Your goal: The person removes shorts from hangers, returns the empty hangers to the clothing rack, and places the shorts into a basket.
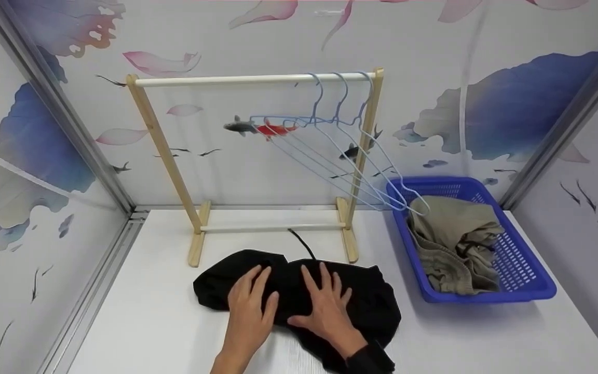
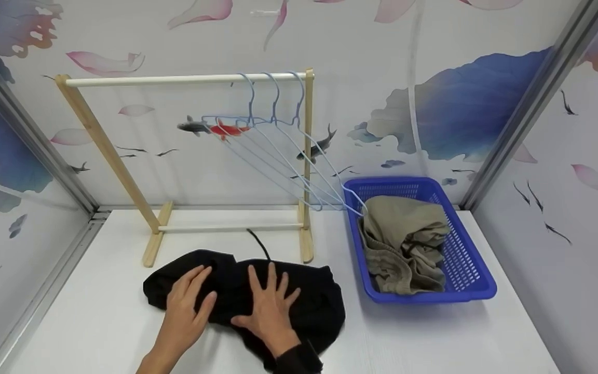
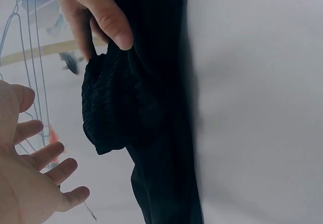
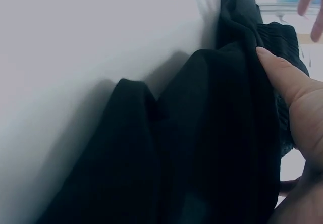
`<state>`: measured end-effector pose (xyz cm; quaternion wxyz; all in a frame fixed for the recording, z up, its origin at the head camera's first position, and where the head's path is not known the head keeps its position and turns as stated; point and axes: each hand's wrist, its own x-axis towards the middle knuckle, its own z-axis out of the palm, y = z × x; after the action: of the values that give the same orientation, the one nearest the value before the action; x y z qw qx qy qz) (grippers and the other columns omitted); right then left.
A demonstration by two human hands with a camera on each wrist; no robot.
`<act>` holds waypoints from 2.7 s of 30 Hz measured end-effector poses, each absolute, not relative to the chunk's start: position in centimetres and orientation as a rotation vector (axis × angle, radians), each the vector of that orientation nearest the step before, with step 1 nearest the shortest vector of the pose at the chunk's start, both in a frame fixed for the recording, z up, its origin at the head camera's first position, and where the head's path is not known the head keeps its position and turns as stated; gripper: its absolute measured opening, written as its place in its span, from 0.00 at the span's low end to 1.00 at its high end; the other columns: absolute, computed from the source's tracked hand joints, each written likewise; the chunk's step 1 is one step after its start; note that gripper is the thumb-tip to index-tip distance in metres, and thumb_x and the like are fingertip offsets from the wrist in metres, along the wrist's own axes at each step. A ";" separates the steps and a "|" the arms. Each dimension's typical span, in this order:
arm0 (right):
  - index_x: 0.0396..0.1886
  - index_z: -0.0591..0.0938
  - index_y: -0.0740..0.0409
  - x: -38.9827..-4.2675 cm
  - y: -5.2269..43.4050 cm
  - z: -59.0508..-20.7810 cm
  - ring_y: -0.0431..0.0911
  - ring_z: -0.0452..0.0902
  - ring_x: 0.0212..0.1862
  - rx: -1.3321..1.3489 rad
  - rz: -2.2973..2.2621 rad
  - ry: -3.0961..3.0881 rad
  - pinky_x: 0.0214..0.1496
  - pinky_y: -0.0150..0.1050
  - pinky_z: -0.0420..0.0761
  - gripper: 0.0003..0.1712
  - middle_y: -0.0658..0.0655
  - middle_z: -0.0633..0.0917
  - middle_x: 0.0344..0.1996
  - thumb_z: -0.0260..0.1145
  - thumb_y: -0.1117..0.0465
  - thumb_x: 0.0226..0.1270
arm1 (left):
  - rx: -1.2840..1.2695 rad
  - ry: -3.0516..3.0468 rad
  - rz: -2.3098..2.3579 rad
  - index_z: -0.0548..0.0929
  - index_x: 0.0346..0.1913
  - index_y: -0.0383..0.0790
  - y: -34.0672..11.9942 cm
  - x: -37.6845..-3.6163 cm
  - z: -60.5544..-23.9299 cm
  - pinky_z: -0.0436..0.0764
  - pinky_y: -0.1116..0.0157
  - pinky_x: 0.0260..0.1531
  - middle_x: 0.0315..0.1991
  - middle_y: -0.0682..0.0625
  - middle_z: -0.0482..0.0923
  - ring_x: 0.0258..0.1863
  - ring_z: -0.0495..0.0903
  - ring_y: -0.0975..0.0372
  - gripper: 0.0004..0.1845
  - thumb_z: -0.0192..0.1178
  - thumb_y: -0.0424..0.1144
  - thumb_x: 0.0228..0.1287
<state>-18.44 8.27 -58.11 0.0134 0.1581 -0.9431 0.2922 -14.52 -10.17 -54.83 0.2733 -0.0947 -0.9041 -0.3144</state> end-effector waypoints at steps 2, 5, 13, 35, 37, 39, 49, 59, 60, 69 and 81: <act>0.83 0.59 0.51 -18.7 8.0 -58.1 0.83 0.49 0.73 0.481 0.910 -2.968 0.60 0.88 0.53 0.68 0.74 0.53 0.78 0.86 0.40 0.46 | -0.254 -2.434 -0.846 0.78 0.67 0.34 -10.2 -14.5 -54.8 0.70 0.35 0.61 0.65 0.35 0.74 0.64 0.73 0.41 0.25 0.66 0.37 0.70; 0.83 0.58 0.49 -19.1 7.6 -58.1 0.84 0.48 0.73 0.459 0.870 -3.043 0.60 0.88 0.53 0.71 0.74 0.52 0.79 0.86 0.38 0.44 | -0.254 -2.442 -0.851 0.78 0.67 0.35 -10.2 -14.4 -54.8 0.70 0.35 0.61 0.65 0.34 0.74 0.65 0.73 0.41 0.25 0.65 0.37 0.71; 0.83 0.59 0.46 -19.8 6.7 -58.2 0.84 0.49 0.73 0.392 0.676 -3.203 0.60 0.87 0.54 0.73 0.74 0.52 0.79 0.86 0.33 0.39 | -0.260 -2.438 -0.836 0.78 0.67 0.35 -10.2 -14.3 -54.8 0.70 0.35 0.60 0.64 0.34 0.74 0.64 0.73 0.41 0.24 0.65 0.38 0.71; 0.75 0.73 0.49 -20.4 6.3 -57.0 0.76 0.69 0.64 0.321 0.357 -3.224 0.51 0.79 0.74 0.50 0.68 0.70 0.70 0.84 0.49 0.52 | -0.264 -2.401 -0.813 0.79 0.66 0.35 -10.4 -14.3 -54.3 0.72 0.35 0.59 0.63 0.34 0.76 0.62 0.75 0.40 0.24 0.65 0.36 0.70; 0.72 0.74 0.49 -20.5 6.3 -57.0 0.75 0.71 0.61 0.306 0.357 -3.212 0.49 0.78 0.76 0.48 0.67 0.72 0.67 0.85 0.53 0.52 | -0.259 -2.413 -0.818 0.79 0.67 0.35 -10.4 -14.2 -54.3 0.71 0.35 0.59 0.63 0.34 0.75 0.63 0.74 0.40 0.24 0.64 0.37 0.71; 0.68 0.76 0.50 -20.5 6.5 -57.0 0.73 0.73 0.58 0.307 0.364 -3.186 0.45 0.77 0.78 0.44 0.67 0.75 0.62 0.85 0.56 0.50 | -0.251 -2.424 -0.822 0.78 0.67 0.35 -10.4 -14.1 -54.4 0.70 0.35 0.60 0.64 0.34 0.75 0.63 0.74 0.40 0.24 0.64 0.38 0.72; 0.44 0.81 0.55 -20.2 7.9 -58.3 0.61 0.79 0.34 0.331 0.207 -2.847 0.19 0.54 0.82 0.16 0.63 0.81 0.37 0.75 0.71 0.59 | -0.257 -2.402 -0.800 0.79 0.66 0.35 -10.6 -14.1 -54.6 0.71 0.36 0.59 0.63 0.36 0.76 0.62 0.75 0.41 0.24 0.66 0.36 0.70; 0.41 0.84 0.64 -20.8 9.6 -58.8 0.58 0.81 0.26 0.398 0.143 -2.609 0.26 0.46 0.83 0.10 0.65 0.81 0.28 0.72 0.73 0.59 | -0.228 -2.434 -0.820 0.78 0.67 0.35 -10.5 -13.9 -54.5 0.71 0.37 0.60 0.63 0.36 0.76 0.62 0.75 0.42 0.24 0.65 0.36 0.71; 0.41 0.84 0.65 -20.8 9.7 -58.9 0.58 0.81 0.26 0.393 0.163 -2.605 0.26 0.46 0.83 0.10 0.65 0.81 0.28 0.71 0.73 0.59 | -0.225 -2.440 -0.826 0.78 0.67 0.35 -10.5 -13.9 -54.4 0.70 0.37 0.60 0.63 0.36 0.76 0.62 0.74 0.41 0.24 0.64 0.36 0.71; 0.44 0.82 0.64 -21.0 11.0 -58.9 0.61 0.80 0.23 0.303 0.426 -2.611 0.23 0.49 0.83 0.16 0.66 0.82 0.31 0.69 0.78 0.56 | -0.240 -2.429 -0.820 0.79 0.66 0.35 -10.2 -13.8 -54.4 0.71 0.38 0.59 0.62 0.36 0.76 0.62 0.75 0.42 0.23 0.63 0.37 0.72; 0.50 0.79 0.69 -20.7 13.7 -59.1 0.60 0.83 0.27 0.241 0.675 -2.540 0.26 0.47 0.84 0.29 0.67 0.80 0.31 0.66 0.85 0.43 | -0.262 -2.392 -0.831 0.79 0.66 0.34 -9.8 -13.9 -54.5 0.72 0.37 0.57 0.61 0.36 0.76 0.61 0.75 0.42 0.22 0.63 0.35 0.71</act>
<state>-20.72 13.67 -59.08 0.2484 0.0884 -0.9323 0.2476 -13.86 -9.77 -54.54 0.2937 -0.0984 -0.8982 -0.3120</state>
